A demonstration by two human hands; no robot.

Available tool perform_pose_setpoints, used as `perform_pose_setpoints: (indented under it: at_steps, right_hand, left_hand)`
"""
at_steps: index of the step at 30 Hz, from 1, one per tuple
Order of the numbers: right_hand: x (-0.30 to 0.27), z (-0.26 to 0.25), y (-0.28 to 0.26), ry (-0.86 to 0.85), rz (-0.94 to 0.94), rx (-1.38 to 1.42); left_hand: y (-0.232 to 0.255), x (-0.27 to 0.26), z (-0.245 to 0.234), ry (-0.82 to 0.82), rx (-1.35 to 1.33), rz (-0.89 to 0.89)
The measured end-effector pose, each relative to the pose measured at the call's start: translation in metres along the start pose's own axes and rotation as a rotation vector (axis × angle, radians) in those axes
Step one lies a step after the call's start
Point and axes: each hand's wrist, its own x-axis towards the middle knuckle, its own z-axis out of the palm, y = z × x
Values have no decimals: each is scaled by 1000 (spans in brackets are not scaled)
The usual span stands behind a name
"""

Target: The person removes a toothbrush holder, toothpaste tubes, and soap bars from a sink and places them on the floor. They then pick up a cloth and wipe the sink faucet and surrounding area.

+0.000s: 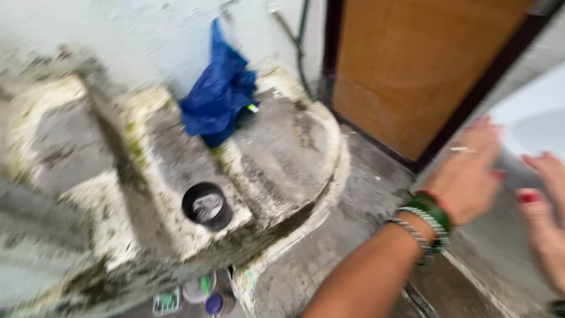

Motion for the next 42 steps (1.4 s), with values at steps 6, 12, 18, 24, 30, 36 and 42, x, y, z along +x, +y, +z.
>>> perform_pose_setpoints:
  at_steps: [6,12,18,24,30,36,42]
  right_hand:
    - [47,83,-112,-407,113,385]
    - [30,223,-192,-984,45,681]
    - [9,313,-281,-1256,-47,732]
    - [37,428,-355,-843,-251,724]
    - [30,516,-407,-1202,-267,463]
    - [4,582,-401,-1356,-424,332]
    - [-21,606,-398,-1424,-800,199]
  left_hand:
    - [-66,-90,-149,104,455,-446]
    - [-111,-199,-275,137,788,-989]
    - [-124,-257,-374,223,670,-1304]
    - [-198,-262,-422,65,571,-1371]
    - [-273,-307,-433,-27,613,-1150]
    - [-251,-288,-468,-277,527,-1186]
    - [-244,-274,-476,-278,486,-1274]
